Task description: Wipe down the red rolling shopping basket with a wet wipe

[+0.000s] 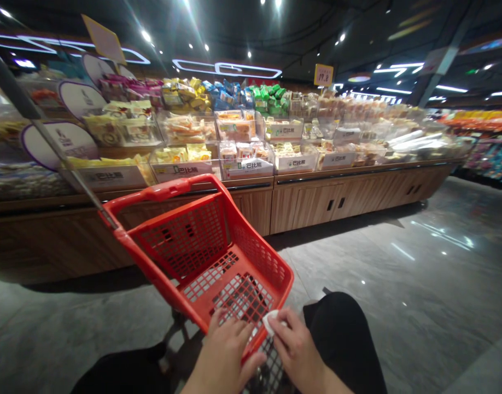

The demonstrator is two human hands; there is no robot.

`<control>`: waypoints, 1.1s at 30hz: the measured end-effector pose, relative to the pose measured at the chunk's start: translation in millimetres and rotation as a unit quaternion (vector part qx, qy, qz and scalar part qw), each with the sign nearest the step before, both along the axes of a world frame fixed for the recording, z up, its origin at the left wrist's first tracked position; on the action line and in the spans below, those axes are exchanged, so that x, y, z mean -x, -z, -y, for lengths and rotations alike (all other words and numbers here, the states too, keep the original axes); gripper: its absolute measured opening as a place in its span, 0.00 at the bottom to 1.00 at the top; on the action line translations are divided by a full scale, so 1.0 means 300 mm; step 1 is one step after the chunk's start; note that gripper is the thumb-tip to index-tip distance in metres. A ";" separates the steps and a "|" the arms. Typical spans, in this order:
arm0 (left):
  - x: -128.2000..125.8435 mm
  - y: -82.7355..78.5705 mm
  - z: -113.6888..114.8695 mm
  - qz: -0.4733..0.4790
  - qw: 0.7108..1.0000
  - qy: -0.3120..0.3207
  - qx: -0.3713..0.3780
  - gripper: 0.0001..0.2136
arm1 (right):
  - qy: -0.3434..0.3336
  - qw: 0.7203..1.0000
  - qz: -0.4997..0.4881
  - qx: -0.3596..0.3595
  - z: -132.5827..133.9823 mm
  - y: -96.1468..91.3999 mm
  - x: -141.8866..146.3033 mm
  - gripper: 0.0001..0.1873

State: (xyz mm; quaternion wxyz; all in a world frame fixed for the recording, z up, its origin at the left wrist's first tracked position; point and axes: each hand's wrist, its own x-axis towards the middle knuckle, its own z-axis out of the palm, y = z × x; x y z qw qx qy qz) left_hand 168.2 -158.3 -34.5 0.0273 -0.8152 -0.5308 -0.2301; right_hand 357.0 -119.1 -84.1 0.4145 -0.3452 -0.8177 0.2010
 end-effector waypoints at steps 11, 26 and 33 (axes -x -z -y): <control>-0.081 0.118 -0.025 -0.119 0.990 -0.079 0.007 0.12 | 0.037 0.999 -0.031 -0.001 -0.086 0.014 -0.023 0.16; -0.076 0.124 -0.023 -0.124 0.990 -0.058 -0.018 0.11 | 0.041 0.998 -0.051 0.020 -0.077 0.026 -0.020 0.15; -0.061 0.135 -0.018 -0.122 0.991 -0.050 -0.024 0.11 | 0.046 0.998 -0.041 0.006 -0.094 0.016 -0.047 0.16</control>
